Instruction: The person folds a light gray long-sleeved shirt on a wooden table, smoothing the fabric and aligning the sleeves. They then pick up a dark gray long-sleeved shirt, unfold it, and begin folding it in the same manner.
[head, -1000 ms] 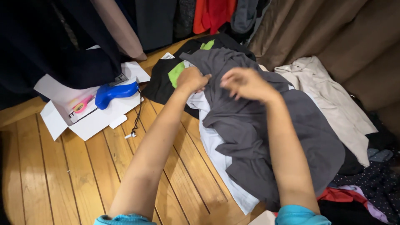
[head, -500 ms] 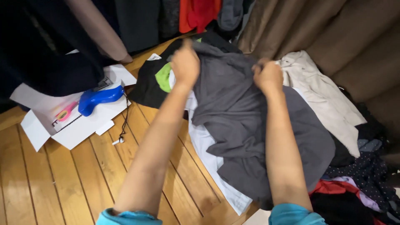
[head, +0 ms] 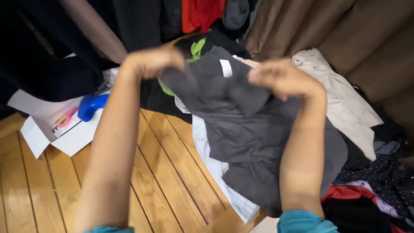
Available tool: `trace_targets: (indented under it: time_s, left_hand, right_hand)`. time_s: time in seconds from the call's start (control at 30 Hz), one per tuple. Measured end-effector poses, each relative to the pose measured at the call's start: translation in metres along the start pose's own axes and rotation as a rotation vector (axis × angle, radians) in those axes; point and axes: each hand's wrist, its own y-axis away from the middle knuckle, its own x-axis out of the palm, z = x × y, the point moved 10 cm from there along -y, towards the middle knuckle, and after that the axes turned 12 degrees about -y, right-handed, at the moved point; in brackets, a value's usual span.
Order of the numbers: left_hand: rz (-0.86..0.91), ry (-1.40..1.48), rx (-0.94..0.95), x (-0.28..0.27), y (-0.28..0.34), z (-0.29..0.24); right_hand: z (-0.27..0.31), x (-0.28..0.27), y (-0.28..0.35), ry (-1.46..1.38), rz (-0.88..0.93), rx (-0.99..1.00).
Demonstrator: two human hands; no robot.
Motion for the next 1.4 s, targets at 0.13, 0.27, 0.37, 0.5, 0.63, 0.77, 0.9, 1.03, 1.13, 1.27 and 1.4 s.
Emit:
trace_targets:
  time_s: [0.13, 0.27, 0.37, 0.5, 0.63, 0.77, 0.9, 1.03, 1.13, 1.27, 1.4]
  left_hand:
    - [0.159, -0.264, -0.367, 0.043, 0.020, 0.023]
    - [-0.254, -0.660, -0.302, 0.013, -0.009, 0.007]
    - [-0.342, -0.888, -0.209, 0.021, -0.049, 0.013]
    - [-0.549, -0.974, 0.031, 0.021, -0.069, -0.002]
    - [-0.875, -0.741, 0.414, 0.018, -0.029, -0.064]
    - [-0.921, -0.491, 0.930, 0.042, 0.013, -0.123]
    - [-0.839, -0.493, 0.958, 0.037, 0.038, -0.146]
    - [-0.937, -0.467, 0.971, 0.001, 0.047, -0.126]
    - [-0.994, -0.470, 0.912, -0.011, 0.052, -0.120]
    - [-1.215, -0.337, 0.876, -0.027, 0.062, -0.107]
    - [-1.373, -0.288, 0.822, -0.042, 0.082, -0.095]
  right_hand:
    - [-0.023, 0.001, -0.017, 0.073, 0.074, 0.048]
    - [-0.070, -0.019, -0.079, 0.030, -0.156, -0.131]
    - [-0.071, -0.008, -0.086, 0.151, -0.137, -0.069]
    - [-0.067, -0.002, -0.087, 0.193, -0.142, -0.080]
    - [-0.023, 0.003, -0.080, 0.151, -0.295, -0.445]
    - [0.019, 0.028, -0.063, -0.258, -0.116, -0.806]
    - [0.015, 0.018, -0.071, -0.407, 0.008, -0.537]
    - [0.010, -0.011, -0.087, -0.209, 0.084, -0.356]
    - [0.006, -0.019, -0.086, 0.040, 0.066, -0.199]
    - [0.014, -0.053, -0.097, 0.298, -0.276, -0.364]
    - [0.039, -0.063, -0.084, 0.168, -0.496, -0.583]
